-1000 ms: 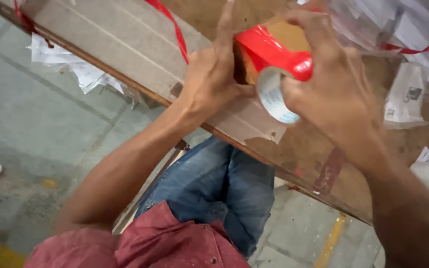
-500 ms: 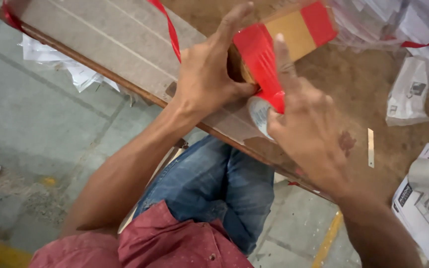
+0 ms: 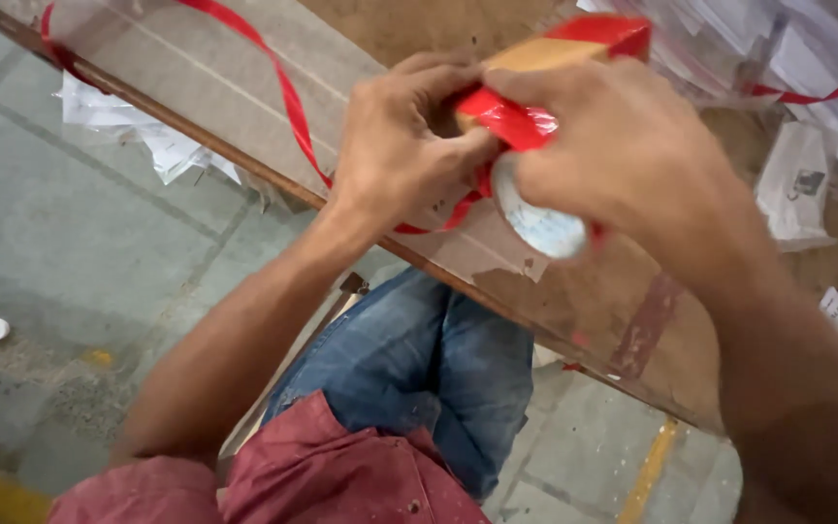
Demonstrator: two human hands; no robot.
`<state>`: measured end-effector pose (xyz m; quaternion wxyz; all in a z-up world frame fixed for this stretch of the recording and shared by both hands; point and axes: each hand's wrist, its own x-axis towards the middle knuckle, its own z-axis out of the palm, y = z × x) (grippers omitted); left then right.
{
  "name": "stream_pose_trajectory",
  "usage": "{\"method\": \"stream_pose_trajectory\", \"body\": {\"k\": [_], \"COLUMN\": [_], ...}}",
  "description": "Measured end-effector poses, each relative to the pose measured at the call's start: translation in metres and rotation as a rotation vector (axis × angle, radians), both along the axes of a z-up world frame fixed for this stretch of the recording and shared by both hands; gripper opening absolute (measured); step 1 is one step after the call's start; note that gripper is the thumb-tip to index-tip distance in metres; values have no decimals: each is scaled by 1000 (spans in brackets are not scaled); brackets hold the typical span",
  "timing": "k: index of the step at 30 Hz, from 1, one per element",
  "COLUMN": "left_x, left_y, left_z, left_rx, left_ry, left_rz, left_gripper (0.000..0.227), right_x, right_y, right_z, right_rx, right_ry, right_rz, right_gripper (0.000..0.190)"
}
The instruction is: Packing metal brackets into a small box, sealing it with red tape, and attaching a manual.
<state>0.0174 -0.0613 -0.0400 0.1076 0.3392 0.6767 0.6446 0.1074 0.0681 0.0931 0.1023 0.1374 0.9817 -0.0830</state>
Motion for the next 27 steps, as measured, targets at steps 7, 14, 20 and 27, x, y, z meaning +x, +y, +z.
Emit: {"method": "stream_pose_trajectory", "body": {"k": [7,14,20,27], "left_x": [-23,23,19,30], "left_y": [-15,-19,-59,-55], "left_z": [-34,-16,-12,24], "left_rx": [-34,51,51,-1], "left_ry": [242,248,321,308], "left_rz": [-132,-64,-103,44], "left_gripper": [43,124,102,111], "right_x": [-51,-73,-71,-84], "right_y": [1,-20,-2,-13], "right_z": [-2,12,2,10], "right_rx": [26,114,78,51], "right_ry": [-135,-355,-252,-349], "right_rz": [-67,-163,-80,-144], "right_gripper": [59,58,76,78]}}
